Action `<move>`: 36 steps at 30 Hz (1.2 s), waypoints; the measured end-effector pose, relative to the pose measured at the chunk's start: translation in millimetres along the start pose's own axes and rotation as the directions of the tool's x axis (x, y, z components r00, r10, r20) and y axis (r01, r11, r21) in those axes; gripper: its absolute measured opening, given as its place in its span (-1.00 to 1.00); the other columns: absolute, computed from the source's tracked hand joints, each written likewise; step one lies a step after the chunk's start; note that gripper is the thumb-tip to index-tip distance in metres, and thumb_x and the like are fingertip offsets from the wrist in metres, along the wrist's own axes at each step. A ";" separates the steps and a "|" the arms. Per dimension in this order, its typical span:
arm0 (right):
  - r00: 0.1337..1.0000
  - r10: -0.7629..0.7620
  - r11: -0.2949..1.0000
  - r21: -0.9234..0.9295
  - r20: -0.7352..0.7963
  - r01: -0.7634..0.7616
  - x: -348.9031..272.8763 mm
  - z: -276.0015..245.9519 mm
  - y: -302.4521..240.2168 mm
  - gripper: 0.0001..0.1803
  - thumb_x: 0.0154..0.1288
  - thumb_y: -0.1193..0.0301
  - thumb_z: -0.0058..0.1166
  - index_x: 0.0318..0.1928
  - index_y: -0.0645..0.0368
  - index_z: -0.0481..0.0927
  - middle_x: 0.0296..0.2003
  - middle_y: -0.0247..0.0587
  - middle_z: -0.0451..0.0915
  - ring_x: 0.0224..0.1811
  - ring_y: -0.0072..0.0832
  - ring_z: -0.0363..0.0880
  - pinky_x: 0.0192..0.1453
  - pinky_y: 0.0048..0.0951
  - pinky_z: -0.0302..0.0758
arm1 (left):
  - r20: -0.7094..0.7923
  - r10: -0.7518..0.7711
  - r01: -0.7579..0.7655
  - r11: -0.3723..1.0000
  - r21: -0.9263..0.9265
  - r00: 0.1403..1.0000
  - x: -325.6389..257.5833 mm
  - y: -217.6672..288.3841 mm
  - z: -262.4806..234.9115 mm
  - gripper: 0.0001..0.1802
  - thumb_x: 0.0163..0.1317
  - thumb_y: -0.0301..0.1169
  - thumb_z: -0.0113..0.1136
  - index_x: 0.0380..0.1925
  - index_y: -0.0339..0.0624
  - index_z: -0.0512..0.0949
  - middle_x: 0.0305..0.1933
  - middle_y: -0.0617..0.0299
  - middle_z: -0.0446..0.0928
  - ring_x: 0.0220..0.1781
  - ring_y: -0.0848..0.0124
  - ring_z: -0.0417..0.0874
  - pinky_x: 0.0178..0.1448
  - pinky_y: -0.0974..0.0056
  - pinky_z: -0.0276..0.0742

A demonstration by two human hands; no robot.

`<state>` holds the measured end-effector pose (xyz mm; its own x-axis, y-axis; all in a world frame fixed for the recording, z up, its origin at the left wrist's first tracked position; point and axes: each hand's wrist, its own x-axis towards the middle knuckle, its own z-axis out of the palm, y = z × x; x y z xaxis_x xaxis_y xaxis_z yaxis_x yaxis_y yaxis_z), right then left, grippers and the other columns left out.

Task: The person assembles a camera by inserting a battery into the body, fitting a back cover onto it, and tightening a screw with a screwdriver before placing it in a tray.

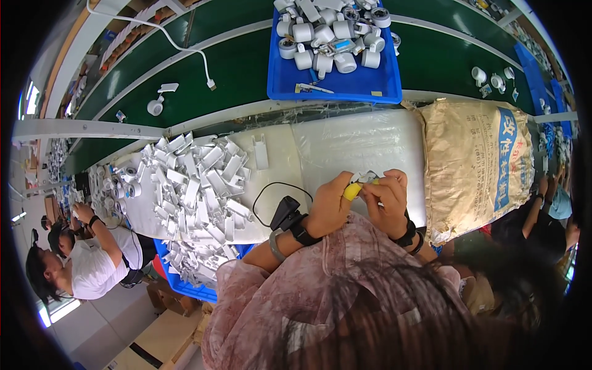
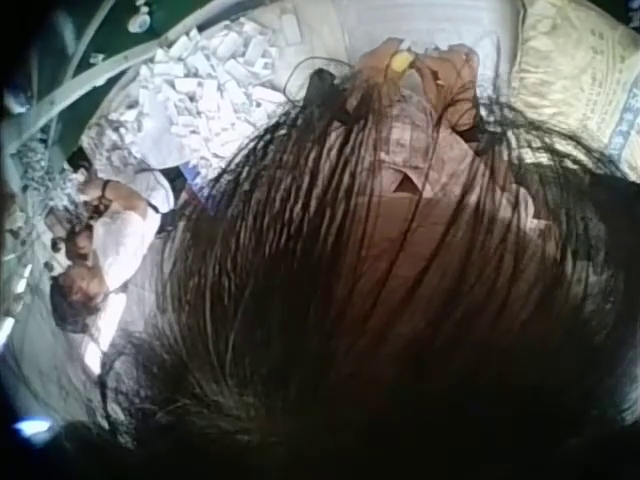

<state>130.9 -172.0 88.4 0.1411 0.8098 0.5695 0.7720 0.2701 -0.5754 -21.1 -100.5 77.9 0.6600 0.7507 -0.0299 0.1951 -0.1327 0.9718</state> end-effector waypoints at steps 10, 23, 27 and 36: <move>0.988 0.111 0.993 0.029 0.106 -0.115 41.7 1.0 56.7 -0.84 0.09 0.49 0.27 -0.27 0.15 0.61 -0.34 -0.22 0.61 -0.30 -0.23 0.56 -0.10 -0.23 0.45 | -0.047 -0.347 0.315 0.895 -0.317 0.937 18.1 -47.3 -71.2 -0.69 0.47 -0.20 -0.14 -0.19 -0.22 0.45 -0.45 0.20 0.58 -0.59 0.50 0.51 -0.57 0.40 0.39; 0.772 0.615 0.753 -0.411 0.161 -0.514 128.9 50.8 391.8 -0.69 0.08 0.36 0.31 -0.20 0.27 0.59 -0.27 -0.04 0.66 -0.21 -0.22 0.66 -0.11 -0.33 0.57 | -0.545 0.183 0.189 0.810 0.555 0.818 85.2 -143.3 -218.5 -0.41 0.24 -0.61 0.04 0.30 -0.28 0.25 0.31 0.00 0.29 0.27 0.17 0.39 0.19 0.26 0.39; 0.718 0.653 0.744 -0.376 0.239 -0.552 130.2 70.6 427.7 -0.66 -0.04 0.40 0.32 -0.24 0.34 0.60 -0.37 0.03 0.66 -0.26 -0.19 0.67 -0.13 -0.25 0.56 | -0.349 0.171 0.064 0.820 0.568 0.921 70.3 -162.2 -177.2 -0.43 0.17 -0.66 0.02 0.24 -0.21 0.34 0.30 0.05 0.30 0.34 0.20 0.33 0.13 0.33 0.41; 0.645 0.760 0.547 -0.615 0.080 -0.568 123.6 68.2 421.1 -0.72 0.07 0.30 0.18 -0.29 0.27 0.65 -0.23 0.12 0.65 -0.13 0.00 0.64 -0.06 -0.10 0.57 | -0.314 -0.044 0.148 0.937 0.317 0.949 65.2 -131.7 -124.4 -0.46 0.03 -0.75 -0.05 0.07 -0.15 0.44 0.25 0.03 0.35 0.29 0.08 0.37 0.01 0.33 0.47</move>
<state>431.2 77.3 -123.6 0.6284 0.7691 -0.1166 0.7230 -0.6327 -0.2774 -94.0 46.5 -22.9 0.3900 0.9208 0.0025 0.5105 -0.2184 0.8317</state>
